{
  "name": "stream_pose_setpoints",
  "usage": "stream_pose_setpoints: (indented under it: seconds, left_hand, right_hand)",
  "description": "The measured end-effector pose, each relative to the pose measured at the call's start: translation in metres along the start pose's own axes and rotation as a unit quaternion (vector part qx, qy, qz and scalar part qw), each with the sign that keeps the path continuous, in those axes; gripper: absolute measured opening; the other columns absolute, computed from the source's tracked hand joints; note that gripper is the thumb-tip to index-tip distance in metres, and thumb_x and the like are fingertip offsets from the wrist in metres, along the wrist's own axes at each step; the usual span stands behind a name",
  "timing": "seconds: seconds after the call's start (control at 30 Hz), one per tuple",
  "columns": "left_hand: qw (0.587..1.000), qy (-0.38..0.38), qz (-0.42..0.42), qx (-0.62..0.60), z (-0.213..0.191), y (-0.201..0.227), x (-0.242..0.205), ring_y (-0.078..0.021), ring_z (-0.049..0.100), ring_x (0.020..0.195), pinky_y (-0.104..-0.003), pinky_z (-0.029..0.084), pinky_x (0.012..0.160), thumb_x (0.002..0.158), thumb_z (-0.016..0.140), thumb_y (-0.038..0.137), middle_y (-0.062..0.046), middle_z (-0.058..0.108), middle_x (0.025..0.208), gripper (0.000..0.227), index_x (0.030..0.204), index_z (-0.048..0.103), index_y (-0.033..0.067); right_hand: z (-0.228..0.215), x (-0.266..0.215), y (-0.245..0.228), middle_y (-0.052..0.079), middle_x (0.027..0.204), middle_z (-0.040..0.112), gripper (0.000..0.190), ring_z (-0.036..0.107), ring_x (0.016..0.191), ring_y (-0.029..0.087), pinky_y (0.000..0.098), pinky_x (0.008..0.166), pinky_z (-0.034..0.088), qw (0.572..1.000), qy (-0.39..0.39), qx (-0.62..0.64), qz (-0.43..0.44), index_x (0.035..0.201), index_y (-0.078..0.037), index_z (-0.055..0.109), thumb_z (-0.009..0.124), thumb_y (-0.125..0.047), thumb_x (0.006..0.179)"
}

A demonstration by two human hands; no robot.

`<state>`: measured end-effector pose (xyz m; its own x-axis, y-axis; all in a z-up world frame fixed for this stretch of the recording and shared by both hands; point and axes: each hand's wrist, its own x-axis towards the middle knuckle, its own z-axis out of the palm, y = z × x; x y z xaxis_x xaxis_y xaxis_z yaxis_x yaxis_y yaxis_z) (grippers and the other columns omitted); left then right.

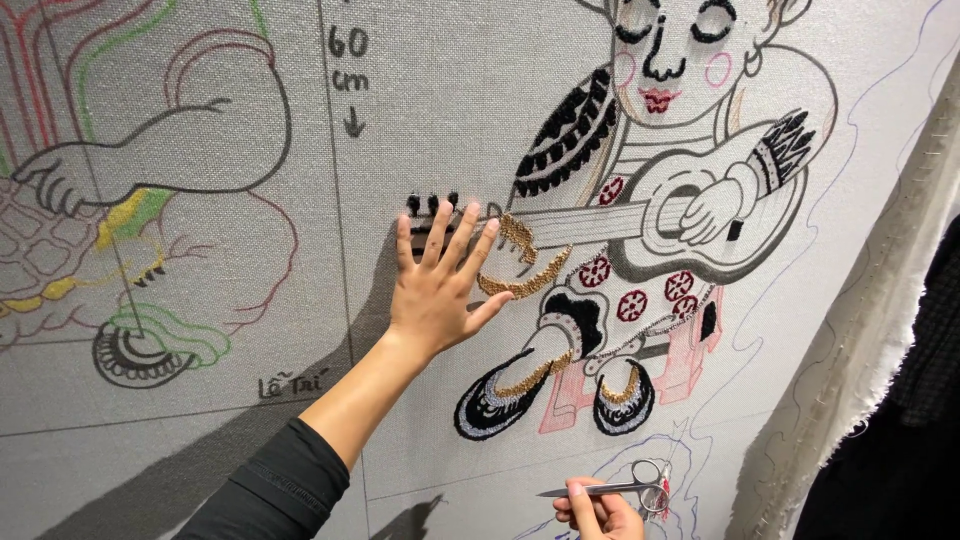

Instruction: The person trims excess material from a tufted rug design using scissors.

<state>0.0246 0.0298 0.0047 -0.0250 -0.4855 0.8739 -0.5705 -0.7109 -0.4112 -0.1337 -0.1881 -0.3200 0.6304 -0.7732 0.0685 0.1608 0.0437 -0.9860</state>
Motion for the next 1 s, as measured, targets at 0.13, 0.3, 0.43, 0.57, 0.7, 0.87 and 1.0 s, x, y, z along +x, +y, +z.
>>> stream_pose_setpoints:
  seconds: [0.13, 0.3, 0.43, 0.57, 0.7, 0.87, 1.0]
  left_hand:
    - [1.0, -0.007, 0.009, 0.022, -0.002, -0.002, 0.0, -0.0335, 0.003, 0.159, -0.066, -0.007, 0.122, 0.096, 0.039, 0.08, -0.012, 0.02, 0.172, 0.094, 0.165, 0.035, 0.0156]
    - [1.0, -0.003, 0.017, 0.0, -0.001, -0.004, 0.004, -0.0321, 0.009, 0.159, -0.066, -0.004, 0.122, 0.096, 0.041, 0.078, -0.01, 0.025, 0.171, 0.093, 0.164, 0.034, 0.0147]
    - [1.0, 0.006, 0.022, -0.003, -0.002, -0.009, 0.009, -0.0325, 0.012, 0.158, -0.067, -0.003, 0.122, 0.096, 0.041, 0.077, -0.011, 0.027, 0.169, 0.091, 0.162, 0.035, 0.0155]
    - [1.0, 0.013, 0.017, 0.022, -0.004, -0.016, 0.016, -0.0319, 0.014, 0.158, -0.067, -0.001, 0.123, 0.098, 0.044, 0.075, -0.01, 0.03, 0.168, 0.09, 0.163, 0.037, 0.0137]
    - [0.999, 0.045, 0.009, 0.014, -0.002, -0.021, 0.022, -0.0311, 0.02, 0.156, -0.066, 0.002, 0.124, 0.098, 0.052, 0.068, -0.009, 0.036, 0.163, 0.081, 0.159, 0.042, 0.0153]
    - [0.996, 0.091, 0.003, -0.018, 0.008, -0.021, 0.035, -0.0286, 0.028, 0.151, -0.065, 0.005, 0.126, 0.099, 0.058, 0.061, -0.007, 0.043, 0.148, 0.064, 0.147, 0.051, 0.0187]
    - [0.994, 0.112, -0.004, -0.021, 0.013, -0.022, 0.04, -0.0275, 0.03, 0.148, -0.065, 0.006, 0.127, 0.1, 0.059, 0.061, -0.007, 0.043, 0.141, 0.056, 0.14, 0.055, 0.0205]
  right_hand:
    - [-0.003, -0.002, -0.002, 0.023, 0.074, 0.08, 0.024, 0.074, 0.063, 0.023, 0.0326, 0.058, 0.054, 1.0, 0.001, 0.014, -0.003, 0.105, 0.007, 0.074, 0.07, -0.013, 0.092]
    - [-0.006, 0.002, 0.003, 0.023, 0.073, 0.08, 0.023, 0.072, 0.06, 0.023, 0.0324, 0.057, 0.052, 1.0, 0.005, 0.003, -0.016, 0.105, 0.006, 0.074, 0.07, -0.011, 0.091]
    - [-0.007, 0.001, -0.003, 0.024, 0.074, 0.079, 0.023, 0.072, 0.061, 0.024, 0.0342, 0.057, 0.053, 0.999, 0.019, 0.023, -0.018, 0.106, 0.008, 0.073, 0.07, -0.01, 0.091]
    - [-0.002, -0.014, -0.034, 0.025, 0.08, 0.079, 0.025, 0.075, 0.067, 0.024, 0.0353, 0.064, 0.061, 0.999, 0.024, 0.025, -0.027, 0.108, 0.009, 0.072, 0.07, -0.01, 0.091]
    - [0.007, -0.022, -0.053, 0.024, 0.082, 0.078, 0.025, 0.077, 0.073, 0.022, 0.035, 0.066, 0.062, 0.996, 0.018, 0.045, -0.077, 0.109, 0.009, 0.07, 0.07, -0.008, 0.09]
    - [0.025, -0.032, -0.074, 0.025, 0.083, 0.078, 0.024, 0.074, 0.07, 0.025, 0.0358, 0.067, 0.059, 0.997, 0.034, 0.049, -0.056, 0.109, 0.009, 0.07, 0.07, -0.007, 0.092]
    - [0.03, -0.026, -0.064, 0.026, 0.082, 0.078, 0.023, 0.075, 0.069, 0.025, 0.0358, 0.066, 0.061, 0.996, 0.03, 0.06, -0.052, 0.109, 0.009, 0.07, 0.069, -0.006, 0.091]
